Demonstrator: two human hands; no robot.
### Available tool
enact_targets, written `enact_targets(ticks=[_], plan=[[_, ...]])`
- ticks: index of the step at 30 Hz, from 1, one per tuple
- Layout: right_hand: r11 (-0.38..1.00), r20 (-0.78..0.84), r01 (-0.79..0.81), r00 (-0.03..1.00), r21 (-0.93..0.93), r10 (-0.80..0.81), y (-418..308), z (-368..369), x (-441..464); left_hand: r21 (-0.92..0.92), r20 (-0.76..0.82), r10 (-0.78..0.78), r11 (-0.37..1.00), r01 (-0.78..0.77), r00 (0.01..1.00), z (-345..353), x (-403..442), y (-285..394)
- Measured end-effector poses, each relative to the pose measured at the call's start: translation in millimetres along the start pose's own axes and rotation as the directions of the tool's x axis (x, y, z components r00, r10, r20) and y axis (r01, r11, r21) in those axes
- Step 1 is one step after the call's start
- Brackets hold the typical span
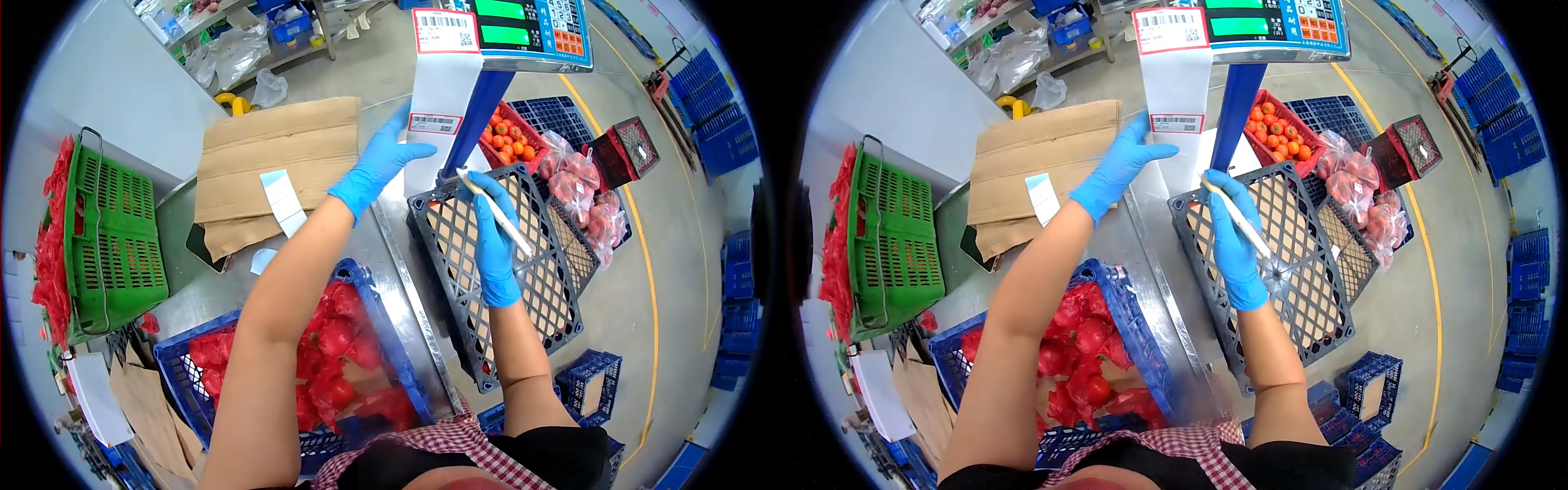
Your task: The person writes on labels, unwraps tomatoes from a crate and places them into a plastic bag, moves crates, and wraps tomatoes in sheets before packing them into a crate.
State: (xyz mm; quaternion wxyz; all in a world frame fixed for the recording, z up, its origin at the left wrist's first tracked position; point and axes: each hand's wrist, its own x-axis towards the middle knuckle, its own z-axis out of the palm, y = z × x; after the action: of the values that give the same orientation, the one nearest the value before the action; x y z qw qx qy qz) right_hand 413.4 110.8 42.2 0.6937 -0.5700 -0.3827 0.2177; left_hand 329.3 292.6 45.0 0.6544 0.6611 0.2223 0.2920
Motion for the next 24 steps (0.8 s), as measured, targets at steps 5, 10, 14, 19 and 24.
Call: enact_targets(ticks=[5, 10, 14, 19, 24], plan=[[0.996, -0.007, 0.088, 0.996, -0.024, -0.088, -4.7, -2.9, 16.3, -0.055, 0.012, -0.195, 0.979, 0.195, 0.981, 14.1, -13.6, -9.0], [0.963, 0.079, 0.234, 0.971, -0.131, -0.225, 0.5, 5.8, 15.4, -0.072, 0.043, -0.226, 0.971, 0.229, 0.973, 11.6, -24.2, -1.4], [0.906, 0.123, 0.355, 0.934, -0.229, -0.335, 13.3, 8.7, 18.0, -0.061, 0.119, -0.278, 0.956, 0.287, 0.953, 6.4, -29.2, 2.1], [0.948, 0.065, 0.265, 0.964, -0.176, -0.258, 14.2, 15.1, 12.3, -0.110, 0.137, -0.296, 0.944, 0.311, 0.945, 4.2, -36.0, -1.8], [0.934, 0.059, 0.286, 0.958, -0.214, -0.280, 16.5, 16.8, 12.5, -0.106, 0.112, -0.255, 0.958, 0.266, 0.960, 6.6, -41.1, 6.0]])
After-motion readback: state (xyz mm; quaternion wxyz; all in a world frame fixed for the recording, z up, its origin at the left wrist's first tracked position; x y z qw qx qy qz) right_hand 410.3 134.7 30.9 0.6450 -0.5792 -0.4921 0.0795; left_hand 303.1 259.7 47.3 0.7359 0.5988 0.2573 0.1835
